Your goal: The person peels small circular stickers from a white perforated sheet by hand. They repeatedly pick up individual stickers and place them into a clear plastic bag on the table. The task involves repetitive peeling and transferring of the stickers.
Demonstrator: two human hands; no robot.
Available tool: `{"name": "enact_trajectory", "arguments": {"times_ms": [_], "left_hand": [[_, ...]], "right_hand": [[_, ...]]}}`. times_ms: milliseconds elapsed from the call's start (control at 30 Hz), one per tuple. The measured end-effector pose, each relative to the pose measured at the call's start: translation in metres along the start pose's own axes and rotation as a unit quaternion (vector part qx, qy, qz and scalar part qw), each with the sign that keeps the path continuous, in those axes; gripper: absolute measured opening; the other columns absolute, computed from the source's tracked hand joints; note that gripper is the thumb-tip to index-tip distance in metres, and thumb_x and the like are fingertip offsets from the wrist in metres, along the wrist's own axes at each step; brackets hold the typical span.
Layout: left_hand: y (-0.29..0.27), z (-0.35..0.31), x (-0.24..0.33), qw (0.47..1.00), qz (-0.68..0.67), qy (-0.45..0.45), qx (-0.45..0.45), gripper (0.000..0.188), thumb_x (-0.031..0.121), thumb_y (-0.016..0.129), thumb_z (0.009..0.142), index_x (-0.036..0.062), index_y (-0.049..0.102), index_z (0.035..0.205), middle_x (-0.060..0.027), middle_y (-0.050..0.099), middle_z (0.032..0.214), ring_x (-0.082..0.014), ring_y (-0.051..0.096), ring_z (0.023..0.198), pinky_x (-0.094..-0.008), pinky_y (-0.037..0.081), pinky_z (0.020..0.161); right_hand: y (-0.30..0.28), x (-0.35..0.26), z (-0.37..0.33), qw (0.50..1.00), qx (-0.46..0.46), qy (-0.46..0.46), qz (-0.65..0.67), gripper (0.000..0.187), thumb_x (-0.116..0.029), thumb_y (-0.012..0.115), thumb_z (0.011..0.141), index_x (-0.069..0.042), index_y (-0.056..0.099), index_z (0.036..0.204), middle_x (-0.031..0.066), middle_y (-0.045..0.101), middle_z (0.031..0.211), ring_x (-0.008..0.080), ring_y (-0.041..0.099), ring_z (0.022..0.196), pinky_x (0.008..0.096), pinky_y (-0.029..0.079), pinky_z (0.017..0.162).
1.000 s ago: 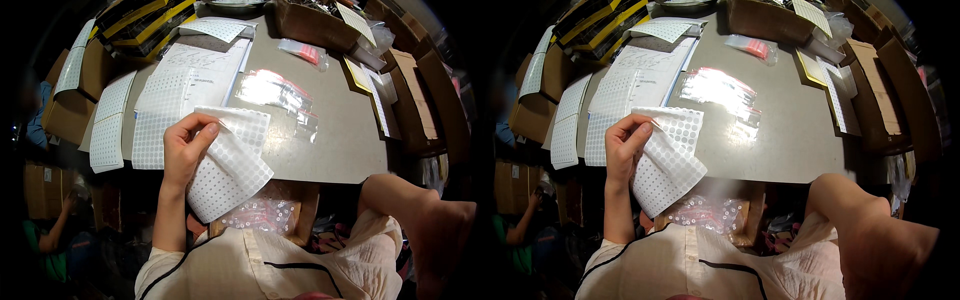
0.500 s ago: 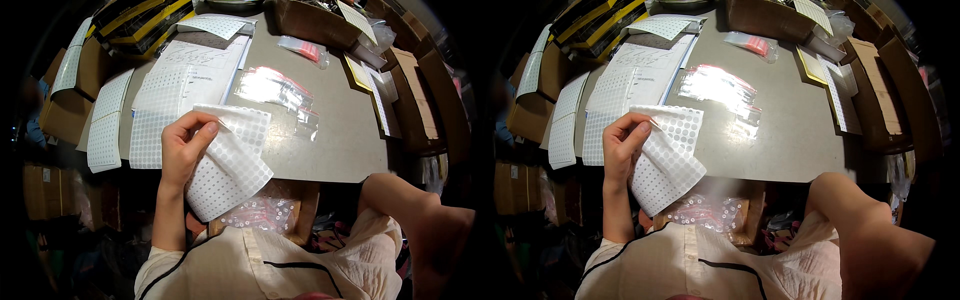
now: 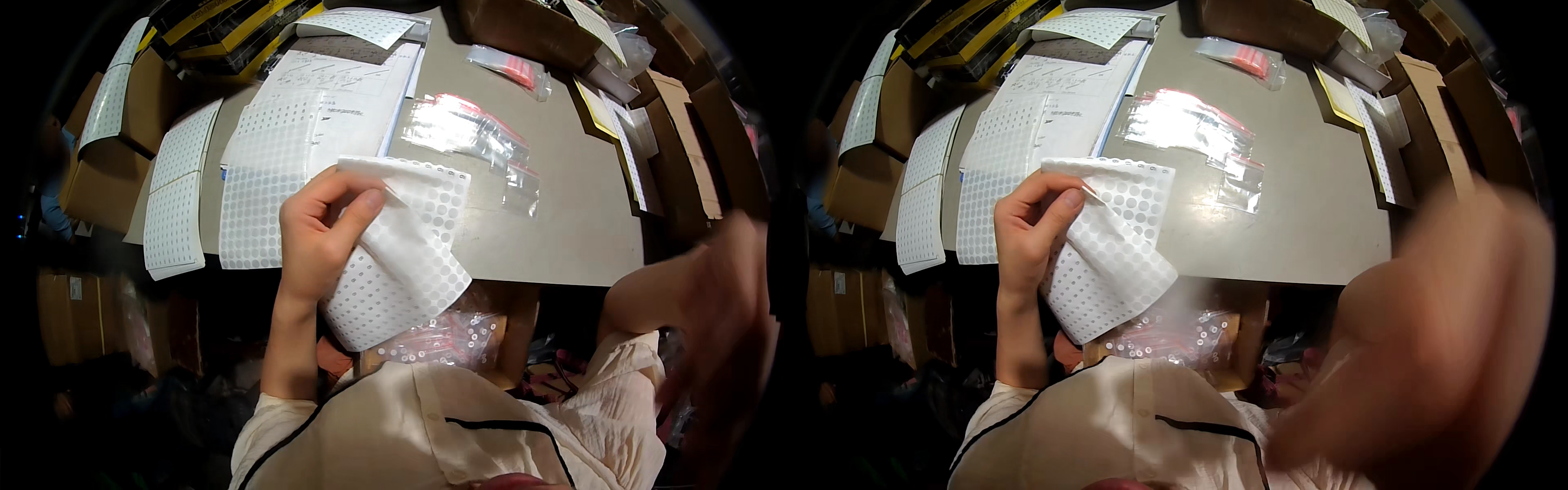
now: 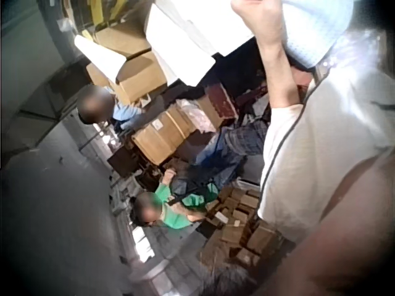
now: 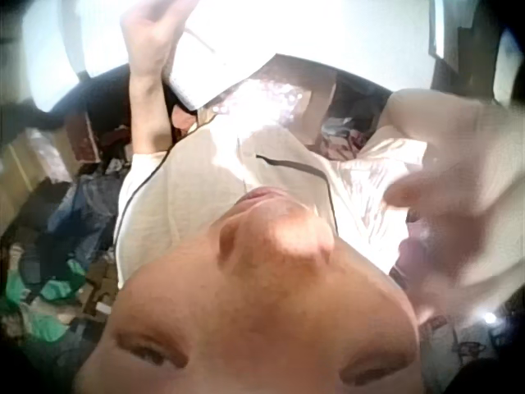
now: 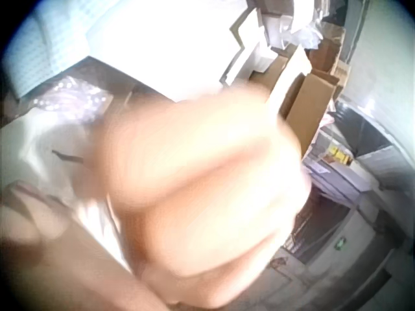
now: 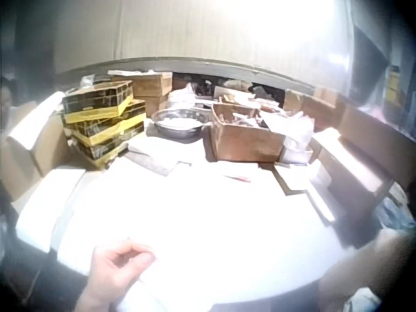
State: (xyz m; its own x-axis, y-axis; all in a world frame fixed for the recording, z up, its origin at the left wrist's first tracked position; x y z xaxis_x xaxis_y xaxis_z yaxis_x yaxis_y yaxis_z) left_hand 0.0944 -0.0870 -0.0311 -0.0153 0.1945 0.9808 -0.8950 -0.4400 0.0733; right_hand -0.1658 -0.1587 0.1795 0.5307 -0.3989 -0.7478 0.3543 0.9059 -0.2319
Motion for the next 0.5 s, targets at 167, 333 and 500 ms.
{"name": "enact_trajectory", "arguments": {"times_ms": [167,333,500], "left_hand": [[-0.004,-0.003,0.001,0.995,0.071,0.064,0.003,0.007,-0.001,0.07,0.09,-0.0027,0.073,0.096,-0.0052,0.067,0.089,-0.012,0.064,0.081,-0.0245,0.049,0.073],[-0.004,0.001,-0.001,0.986,0.127,0.111,-0.013,0.01,-0.003,0.071,0.087,-0.0009,0.075,0.096,-0.0094,0.067,0.085,-0.0163,0.065,0.075,-0.0264,0.049,0.066],[-0.004,0.001,0.003,0.982,0.146,0.122,-0.017,0.012,-0.004,0.071,0.086,-0.0002,0.075,0.097,-0.0097,0.067,0.083,-0.0164,0.064,0.071,-0.0264,0.048,0.062]], "right_hand": [[-0.02,0.14,0.013,0.965,0.006,0.146,-0.216,0.028,-0.012,0.073,0.094,-0.004,0.066,0.12,0.0074,0.069,0.103,0.0185,0.067,0.094,0.0305,0.053,0.083],[-0.006,0.183,0.008,0.891,-0.111,0.224,-0.379,0.021,-0.004,0.07,0.088,0.0,0.064,0.107,0.0165,0.066,0.099,0.0342,0.065,0.093,0.0423,0.052,0.081],[0.004,0.188,0.012,0.881,-0.131,0.218,-0.4,0.014,-0.004,0.068,0.087,0.0,0.062,0.099,0.0153,0.065,0.095,0.0362,0.063,0.091,0.0444,0.051,0.078]]}}
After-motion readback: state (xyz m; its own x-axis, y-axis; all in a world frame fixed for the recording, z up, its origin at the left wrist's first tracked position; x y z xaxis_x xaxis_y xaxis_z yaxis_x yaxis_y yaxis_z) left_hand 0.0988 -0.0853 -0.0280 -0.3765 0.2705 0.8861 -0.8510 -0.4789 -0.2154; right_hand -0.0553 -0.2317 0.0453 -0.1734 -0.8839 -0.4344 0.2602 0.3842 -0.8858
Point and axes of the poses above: each hand's wrist, its own z-axis towards the middle knuckle, its own y-axis out of the palm, x = y × z, the point moved 3 cm from there along z, towards the middle knuckle
